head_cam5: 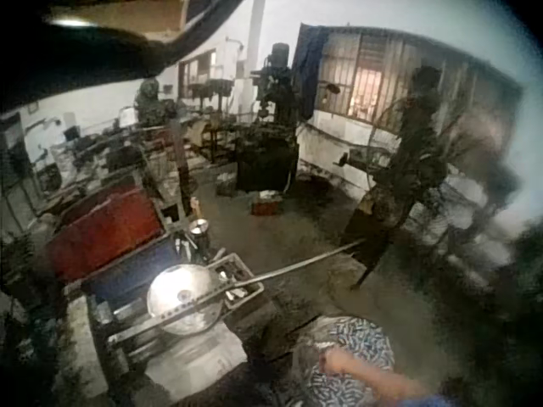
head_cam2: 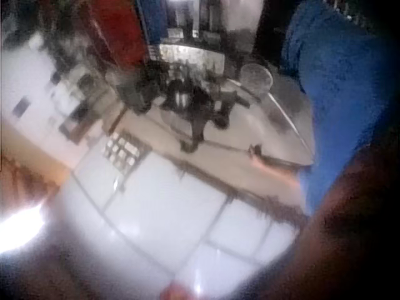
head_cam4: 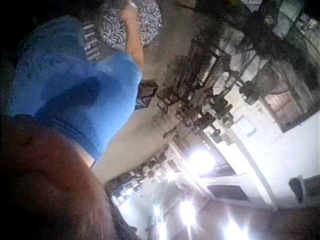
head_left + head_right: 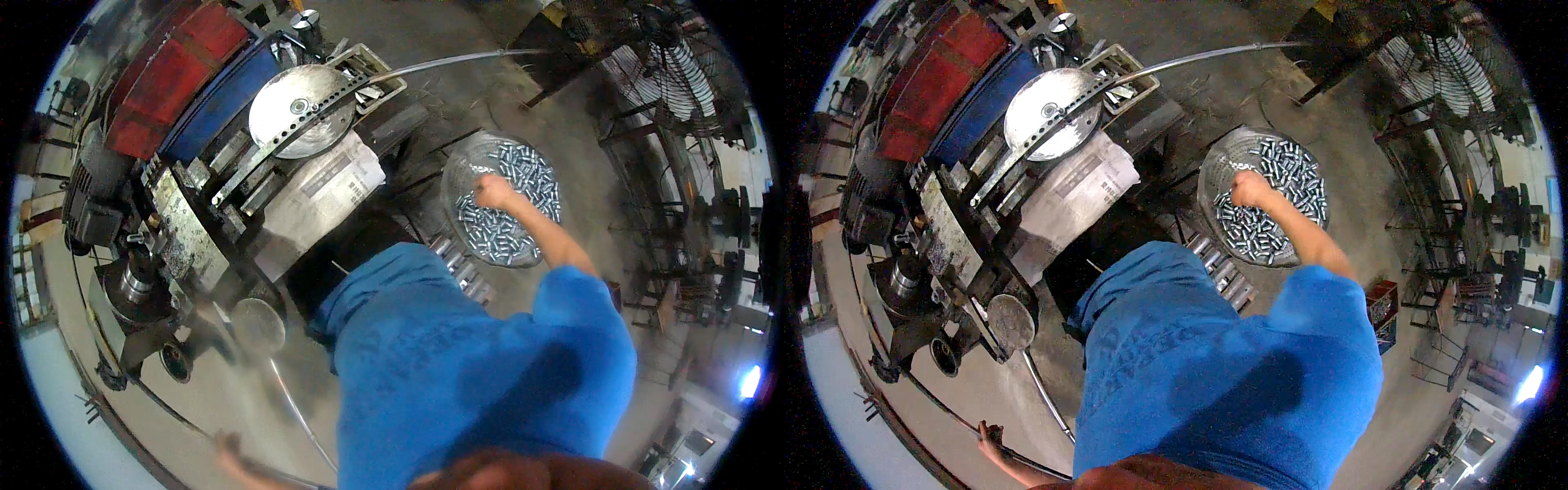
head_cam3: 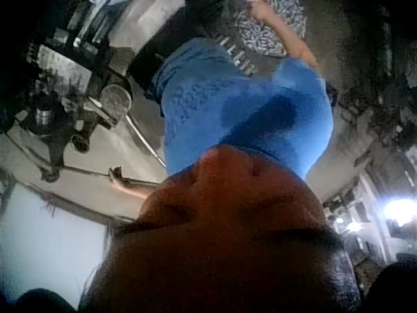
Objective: The person operates a metal cutting machine in a workshop, repeatedly inserting long metal rods into the device and pulling a lever to cut them into small pieces. The cut metal pieces fall into a collection bin below the machine.
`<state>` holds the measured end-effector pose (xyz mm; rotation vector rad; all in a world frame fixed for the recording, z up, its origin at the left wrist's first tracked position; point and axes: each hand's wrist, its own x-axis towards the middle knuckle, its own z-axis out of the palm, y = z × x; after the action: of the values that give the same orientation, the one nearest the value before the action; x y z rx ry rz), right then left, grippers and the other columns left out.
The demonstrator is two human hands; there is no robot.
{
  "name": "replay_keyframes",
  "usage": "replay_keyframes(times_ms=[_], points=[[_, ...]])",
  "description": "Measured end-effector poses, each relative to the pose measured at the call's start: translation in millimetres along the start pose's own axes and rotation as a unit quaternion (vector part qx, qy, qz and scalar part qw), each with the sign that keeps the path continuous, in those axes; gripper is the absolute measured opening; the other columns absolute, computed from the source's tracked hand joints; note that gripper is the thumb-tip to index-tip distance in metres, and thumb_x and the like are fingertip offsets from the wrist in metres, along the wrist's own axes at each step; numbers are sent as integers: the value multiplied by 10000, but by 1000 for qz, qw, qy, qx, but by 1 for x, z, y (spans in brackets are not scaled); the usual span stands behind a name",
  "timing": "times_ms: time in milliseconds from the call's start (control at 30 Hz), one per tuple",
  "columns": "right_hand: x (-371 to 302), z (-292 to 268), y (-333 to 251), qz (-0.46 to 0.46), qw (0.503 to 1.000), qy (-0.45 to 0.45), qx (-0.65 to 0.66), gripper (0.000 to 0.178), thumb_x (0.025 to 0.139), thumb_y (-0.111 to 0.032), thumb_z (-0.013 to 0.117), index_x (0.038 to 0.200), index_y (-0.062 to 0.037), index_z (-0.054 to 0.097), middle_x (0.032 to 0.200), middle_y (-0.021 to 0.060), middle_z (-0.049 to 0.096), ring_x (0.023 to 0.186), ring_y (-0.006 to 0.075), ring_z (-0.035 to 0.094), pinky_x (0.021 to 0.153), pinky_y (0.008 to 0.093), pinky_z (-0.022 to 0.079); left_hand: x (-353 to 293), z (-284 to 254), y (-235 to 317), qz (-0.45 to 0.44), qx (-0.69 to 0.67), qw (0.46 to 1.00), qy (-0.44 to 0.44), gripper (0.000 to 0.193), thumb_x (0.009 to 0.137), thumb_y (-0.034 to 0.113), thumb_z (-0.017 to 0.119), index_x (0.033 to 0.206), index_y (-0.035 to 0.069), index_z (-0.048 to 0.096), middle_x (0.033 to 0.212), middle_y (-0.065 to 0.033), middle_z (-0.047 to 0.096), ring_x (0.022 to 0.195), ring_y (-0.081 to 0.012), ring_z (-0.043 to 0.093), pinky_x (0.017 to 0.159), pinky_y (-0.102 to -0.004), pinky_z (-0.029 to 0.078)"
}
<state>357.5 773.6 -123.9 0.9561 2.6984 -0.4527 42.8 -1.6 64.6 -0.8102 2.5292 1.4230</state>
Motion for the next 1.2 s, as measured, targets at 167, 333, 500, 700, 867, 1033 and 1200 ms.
replay_keyframes(times_ms=[167,333,500,700,867,1033,1200], points=[[29,9,-2,-69,990,-97,-76,174,566,-188,573,641,-40,623,682,198,595,677,367,584,632,414,487,-17,5,2,10,54,998,22,310,776,234,667,940,-12,573,620,-74,542,529,-158,525,550,-314,487],[46,-4,-13,9,989,-130,-69,337,557,-287,611,742,-7,646,868,225,618,830,341,604,740,391,487,-13,-1,-9,40,24,999,5,350,785,255,659,973,-27,568,618,-75,536,537,-157,530,548,-309,488],[26,0,-20,69,996,-53,-4,308,564,-265,604,703,9,635,855,232,615,838,339,604,760,395,485,-23,11,3,31,19,999,24,322,796,252,651,936,-24,565,622,-75,538,535,-157,522,556,-319,493],[22,6,-22,131,990,-49,-18,294,590,-268,563,739,-35,662,859,207,624,787,327,609,731,364,497,10,-12,-29,32,37,999,-18,273,799,242,649,875,-2,554,601,-50,494,518,-147,490,551,-324,480],[38,44,12,98,995,20,19,313,563,-269,620,752,-23,656,890,197,623,848,317,605,754,370,486,17,-14,-31,37,-12,999,-33,272,810,234,637,909,-4,547,570,-20,442,511,-129,458,543,-324,466],[39,16,-18,213,975,-8,56,376,570,-279,631,833,-12,653,958,206,611,921,312,592,797,370,478,11,-10,-26,33,-11,999,-21,287,797,233,654,925,4,537,564,-16,433,512,-125,448,547,-332,467],[46,26,-14,165,986,35,7,348,574,-281,633,801,-18,645,872,182,624,834,326,607,769,380,491,11,-2,-21,58,-57,997,-15,269,793,245,659,900,19,560,579,-24,466,515,-118,453,567,-338,478]])
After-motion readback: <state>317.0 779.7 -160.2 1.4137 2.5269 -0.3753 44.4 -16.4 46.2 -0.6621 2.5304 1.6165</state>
